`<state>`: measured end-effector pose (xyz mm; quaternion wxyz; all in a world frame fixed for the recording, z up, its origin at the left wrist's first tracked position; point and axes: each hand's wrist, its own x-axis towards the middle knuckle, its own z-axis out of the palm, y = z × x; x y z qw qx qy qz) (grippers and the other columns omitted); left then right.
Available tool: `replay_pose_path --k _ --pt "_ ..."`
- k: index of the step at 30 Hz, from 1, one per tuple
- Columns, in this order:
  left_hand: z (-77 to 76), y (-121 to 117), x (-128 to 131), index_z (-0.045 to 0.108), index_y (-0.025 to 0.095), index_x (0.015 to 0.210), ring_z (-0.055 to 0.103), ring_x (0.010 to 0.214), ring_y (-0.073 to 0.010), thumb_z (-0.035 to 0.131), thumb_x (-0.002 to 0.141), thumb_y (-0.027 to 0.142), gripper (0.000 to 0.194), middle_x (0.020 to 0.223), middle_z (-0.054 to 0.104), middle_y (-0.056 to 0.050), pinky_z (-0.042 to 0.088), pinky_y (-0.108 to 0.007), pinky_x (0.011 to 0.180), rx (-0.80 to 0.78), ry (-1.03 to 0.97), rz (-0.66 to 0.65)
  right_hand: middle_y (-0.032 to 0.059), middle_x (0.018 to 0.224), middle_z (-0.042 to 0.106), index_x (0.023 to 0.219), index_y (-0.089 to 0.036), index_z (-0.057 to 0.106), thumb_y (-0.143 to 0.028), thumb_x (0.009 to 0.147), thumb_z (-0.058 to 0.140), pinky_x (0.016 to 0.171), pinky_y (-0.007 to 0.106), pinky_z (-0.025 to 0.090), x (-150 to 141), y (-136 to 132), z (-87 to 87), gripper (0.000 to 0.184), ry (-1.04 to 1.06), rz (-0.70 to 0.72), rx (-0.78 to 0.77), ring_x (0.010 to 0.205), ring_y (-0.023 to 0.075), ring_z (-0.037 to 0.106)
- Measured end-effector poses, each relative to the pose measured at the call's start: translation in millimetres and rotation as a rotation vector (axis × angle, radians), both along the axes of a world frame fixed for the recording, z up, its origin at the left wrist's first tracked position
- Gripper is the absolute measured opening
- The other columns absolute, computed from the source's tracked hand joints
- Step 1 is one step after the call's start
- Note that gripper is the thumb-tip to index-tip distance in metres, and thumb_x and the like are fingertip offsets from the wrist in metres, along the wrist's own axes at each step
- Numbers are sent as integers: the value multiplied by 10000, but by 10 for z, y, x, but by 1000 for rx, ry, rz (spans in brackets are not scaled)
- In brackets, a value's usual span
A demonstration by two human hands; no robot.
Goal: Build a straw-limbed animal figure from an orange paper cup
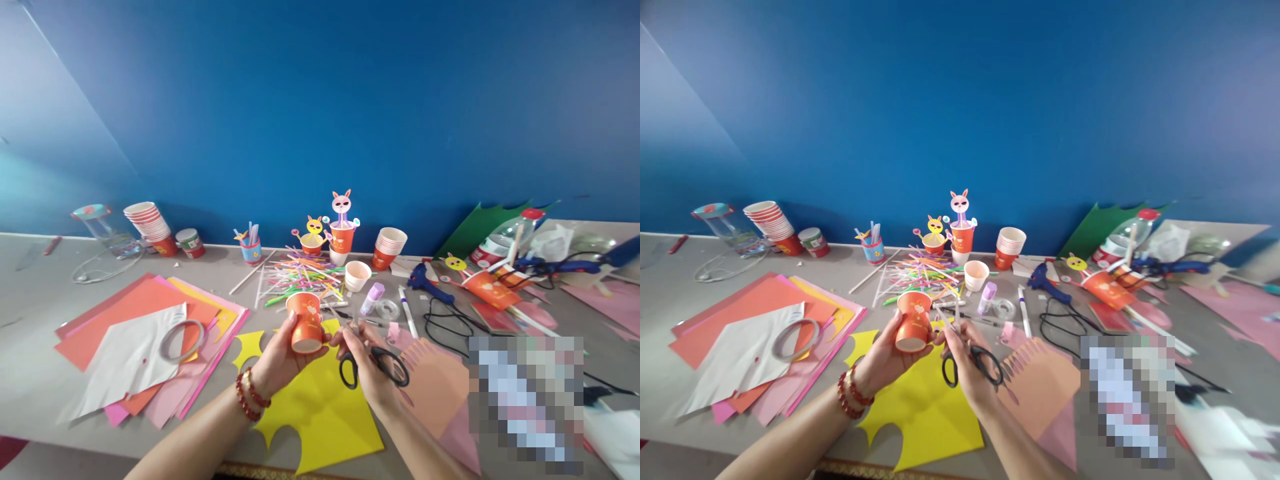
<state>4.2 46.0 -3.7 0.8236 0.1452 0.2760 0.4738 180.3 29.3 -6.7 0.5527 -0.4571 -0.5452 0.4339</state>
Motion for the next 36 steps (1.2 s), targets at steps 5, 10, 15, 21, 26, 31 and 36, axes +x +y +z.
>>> replay_pose_path --k 5,10,15,21,26,31,36 --pt "-15 -72 25 517 230 1323 713 946 -253 746 840 345 546 1131 718 -96 579 -393 836 207 224 153 15 716 682 794 -216 668 -488 943 579 643 290 487 -1 -11 65 322 -42 -32 -1 627 165 629" --pt "55 -116 35 475 266 1395 675 1077 -273 741 840 276 615 1169 710 -96 506 -403 963 314 228 99 -6 635 624 774 -216 675 -502 937 580 646 282 477 12 -20 112 343 -53 -71 6 625 163 626" --pt "114 -134 38 479 268 1396 624 1166 -281 770 789 184 678 1199 702 -88 449 -398 1028 409 290 143 -14 629 613 814 -219 676 -497 937 579 637 280 463 32 -23 74 319 -31 -86 -2 629 164 622" --pt "35 -110 21 465 256 1399 602 1177 -279 841 677 138 823 1236 679 -77 443 -344 1017 390 330 218 -15 622 615 831 -224 674 -485 943 576 629 284 467 36 -17 65 301 -18 -89 7 618 167 619" --pt "84 -110 20 535 235 1273 607 1136 -255 852 658 125 701 1157 684 -68 459 -305 978 433 413 231 -15 618 619 844 -226 678 -485 945 571 634 289 483 31 -37 99 298 -24 -90 33 614 172 624" --pt "116 -115 26 506 221 1267 599 1133 -259 858 651 124 716 1197 652 -90 465 -292 961 483 501 245 -15 632 630 886 -229 685 -451 955 564 628 288 501 28 -65 112 262 -68 -71 81 617 171 631" --pt "116 -120 29 431 254 1373 543 1253 -284 839 687 138 807 1358 574 -113 429 -319 1039 549 523 207 -17 678 629 960 -247 639 -360 969 548 629 309 509 57 -92 106 146 -168 -35 162 630 180 633"
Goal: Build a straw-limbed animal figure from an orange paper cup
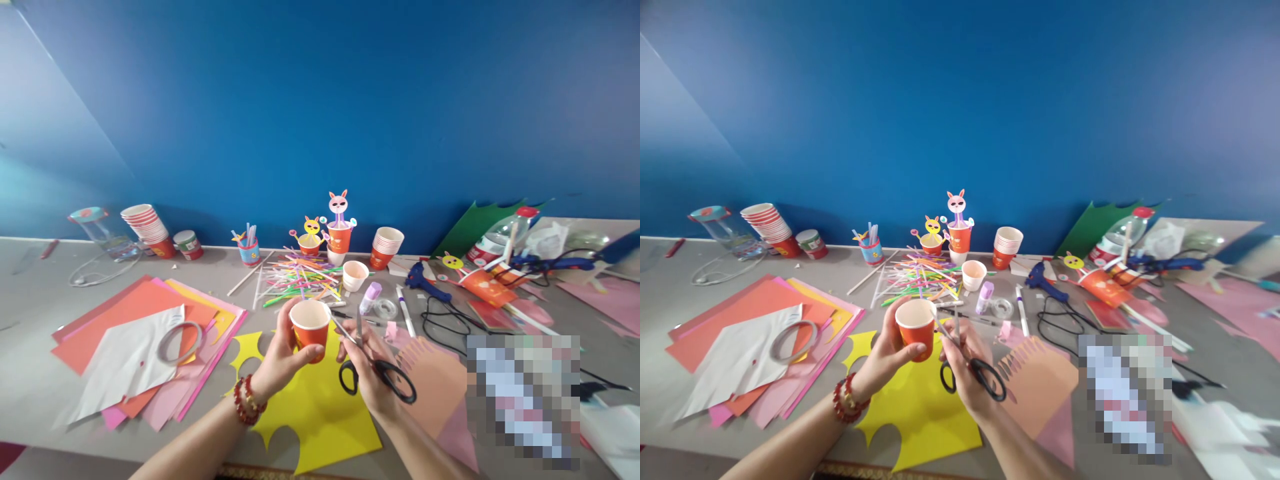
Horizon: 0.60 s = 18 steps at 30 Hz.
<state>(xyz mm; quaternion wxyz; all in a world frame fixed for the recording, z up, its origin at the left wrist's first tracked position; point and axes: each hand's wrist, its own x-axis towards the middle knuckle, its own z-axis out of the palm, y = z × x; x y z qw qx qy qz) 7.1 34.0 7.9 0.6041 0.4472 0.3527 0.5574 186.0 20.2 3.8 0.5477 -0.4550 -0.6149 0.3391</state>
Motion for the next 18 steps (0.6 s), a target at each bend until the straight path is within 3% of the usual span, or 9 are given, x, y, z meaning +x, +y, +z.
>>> replay_pose_path --k 5,9,12,18 --pt "52 -26 -20 457 252 1371 516 1300 -297 831 706 127 772 1411 545 -119 423 -319 1057 17 1 -38 65 1035 690 750 -235 585 -325 956 543 719 354 527 48 -30 34 229 -101 33 109 800 215 667" --pt "76 -25 -25 427 263 1410 540 1264 -308 801 762 172 754 1410 550 -122 456 -364 1028 11 -17 -136 52 921 710 808 -247 616 -342 974 505 818 375 528 62 -24 75 221 -132 100 86 874 239 680" --pt "57 -5 -33 420 283 1401 551 1239 -288 804 766 184 749 1384 566 -92 448 -378 1030 39 -47 -206 44 947 713 859 -245 642 -352 974 499 909 387 506 44 -10 93 213 -116 119 61 959 249 674" --pt "28 23 -126 484 255 1335 570 1189 -258 710 870 292 518 1314 620 -86 442 -370 999 -98 -48 -273 10 816 676 1091 -232 658 -409 972 506 715 333 560 -1 11 79 262 84 187 -92 726 203 684"
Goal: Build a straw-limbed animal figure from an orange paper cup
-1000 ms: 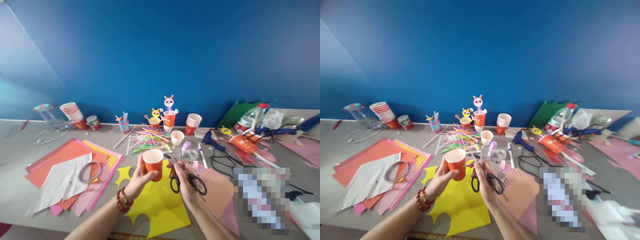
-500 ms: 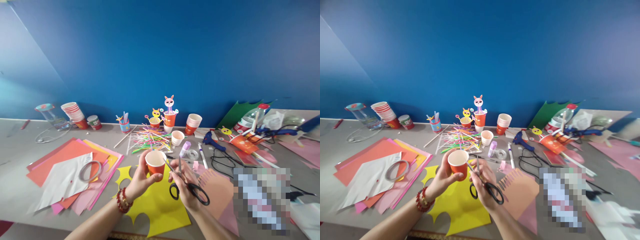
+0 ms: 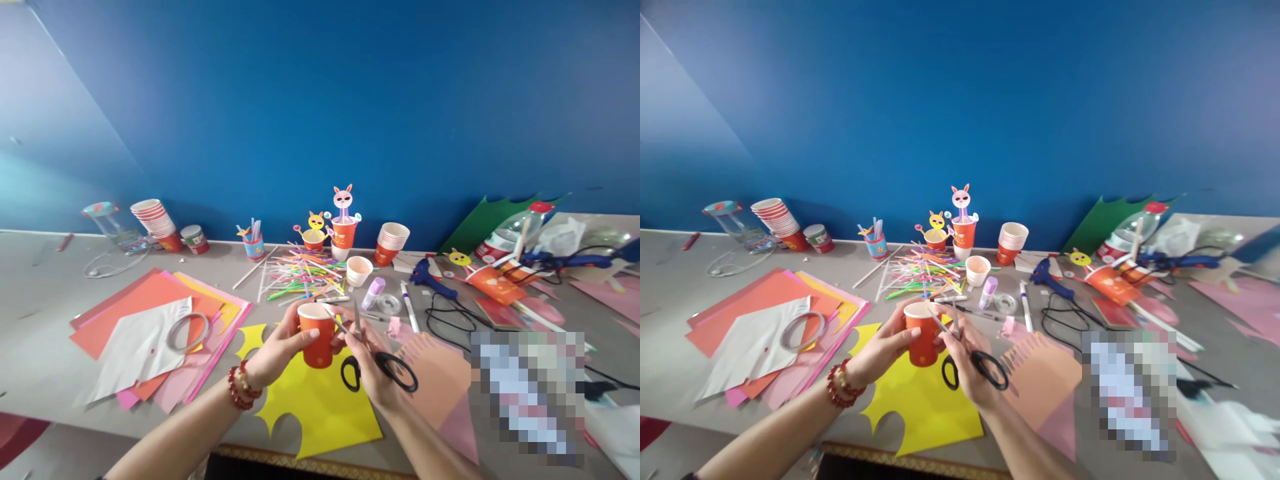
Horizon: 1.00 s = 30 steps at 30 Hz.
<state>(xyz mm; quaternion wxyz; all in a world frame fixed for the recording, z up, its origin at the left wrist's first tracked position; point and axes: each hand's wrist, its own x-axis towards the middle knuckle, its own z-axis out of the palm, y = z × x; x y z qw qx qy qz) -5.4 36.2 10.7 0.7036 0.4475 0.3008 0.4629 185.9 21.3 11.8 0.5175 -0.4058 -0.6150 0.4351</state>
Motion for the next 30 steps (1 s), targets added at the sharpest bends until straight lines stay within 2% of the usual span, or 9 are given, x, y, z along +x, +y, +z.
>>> replay_pose_path --k 3,9,12,15,19,22,25,28,30 --pt "-15 23 -36 490 238 1317 575 1170 -265 724 857 302 520 1291 626 -98 463 -370 961 -9 37 7 13 846 684 1157 -234 641 -415 976 505 733 338 553 -1 2 -21 290 23 15 -11 742 203 684" --pt "-71 32 -10 404 285 1334 603 1114 -233 734 850 303 586 1239 623 -74 486 -351 930 135 79 84 34 916 685 771 -222 629 -388 989 502 844 335 500 26 -22 -72 302 -48 -8 68 842 202 671" --pt "-117 15 5 450 282 1278 596 1134 -238 717 865 294 493 1361 544 -93 486 -356 939 204 105 67 26 943 677 972 -232 650 -361 988 511 826 331 508 25 -25 -68 191 -80 43 53 809 190 671" --pt "-158 15 8 520 260 1181 557 1201 -258 703 875 289 358 1477 417 -96 480 -358 956 256 127 102 3 844 656 1139 -238 612 -354 991 496 788 322 514 8 -16 -51 221 -85 24 51 776 192 668" --pt "-162 31 1 555 209 971 557 1183 -255 668 897 278 152 1442 438 -102 502 -338 902 277 111 121 6 814 658 1033 -224 630 -361 988 490 795 327 514 -13 -10 -38 201 -81 1 34 764 197 673" --pt "-142 40 -25 532 184 825 565 1175 -263 681 885 248 172 1390 499 -109 499 -344 905 290 89 117 31 933 690 1044 -226 633 -364 987 487 810 330 518 -14 -19 -29 209 -84 37 8 820 204 684" --pt "-130 49 -73 583 174 823 542 1231 -303 679 887 241 133 1372 524 -124 479 -387 957 305 114 117 55 1001 708 931 -219 656 -355 975 487 868 342 506 -4 -31 -6 221 -123 46 23 942 234 677" --pt "-129 56 -119 658 177 870 524 1271 -325 663 901 240 70 1405 507 -126 453 -421 1004 328 148 131 51 937 724 889 -223 661 -328 957 499 898 351 504 8 -49 28 205 -196 56 30 979 245 665" --pt "-132 60 -137 693 189 899 501 1304 -332 665 899 231 50 1402 518 -121 430 -435 1038 346 161 142 51 998 724 863 -230 652 -301 939 520 917 354 503 10 -64 47 168 -238 71 42 1002 245 653"
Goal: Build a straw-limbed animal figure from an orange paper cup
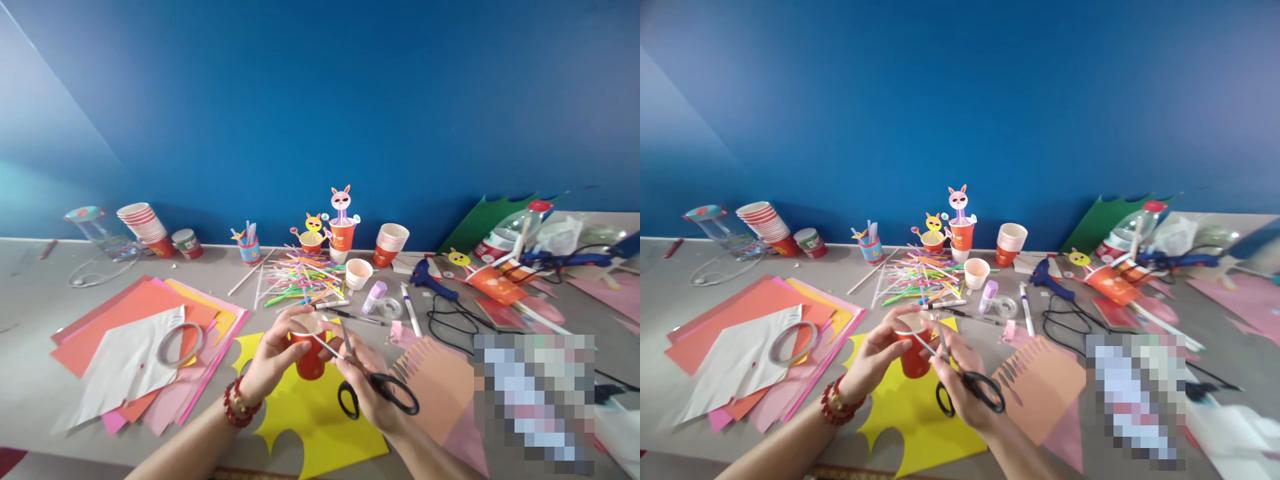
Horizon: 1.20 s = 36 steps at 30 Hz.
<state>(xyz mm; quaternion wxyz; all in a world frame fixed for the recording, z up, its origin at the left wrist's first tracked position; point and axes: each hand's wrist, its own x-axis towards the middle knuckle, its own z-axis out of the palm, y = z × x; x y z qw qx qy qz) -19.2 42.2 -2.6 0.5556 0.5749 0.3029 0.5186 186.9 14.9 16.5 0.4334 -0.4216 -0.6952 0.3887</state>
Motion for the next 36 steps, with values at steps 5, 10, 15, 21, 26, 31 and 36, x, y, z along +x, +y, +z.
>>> replay_pose_path --k 5,10,15,21,26,31,36 --pt "-20 1 -9 727 212 945 486 1324 -338 669 895 227 77 1381 537 -110 429 -442 1046 -36 -24 3 60 1174 690 740 -224 559 -261 914 525 920 346 503 -19 -16 1 182 -11 17 -23 989 231 660" --pt "-25 -28 -7 704 189 872 496 1311 -338 668 896 245 70 1370 541 -109 439 -433 1031 -106 -35 18 67 1131 703 800 -226 554 -255 921 490 855 335 518 -27 -1 -31 140 -3 57 -87 935 226 679" --pt "-31 -49 -7 671 174 829 512 1289 -339 662 900 269 119 1385 527 -121 448 -432 1017 -111 -19 36 42 979 716 856 -234 610 -269 924 492 798 328 513 -30 9 -42 141 -14 38 -74 869 222 667" --pt "14 -41 -11 664 169 834 515 1285 -340 654 907 304 154 1414 498 -139 481 -410 973 -91 59 70 15 823 657 950 -257 621 -239 928 474 839 332 514 -66 -15 -18 150 -49 8 -13 837 210 641" --pt "116 -57 -13 680 171 820 486 1315 -340 649 909 315 172 1342 562 -156 426 -452 1054 16 140 103 79 1108 651 722 -234 487 -202 905 476 871 354 487 -88 -40 2 186 -76 -41 112 978 239 631" --pt "131 -42 -36 697 192 832 413 1384 -340 641 916 261 122 1321 616 -137 322 -525 1139 186 284 163 20 789 618 696 -230 458 -218 901 467 634 280 459 -97 -60 -23 206 -46 -49 32 671 166 591" --pt "132 -44 -48 700 226 882 444 1357 -321 641 897 150 98 1233 681 -106 383 -536 1093 439 428 282 -10 637 603 756 -212 558 -309 955 439 615 276 448 -129 -112 -125 251 102 -1 -231 607 156 587"
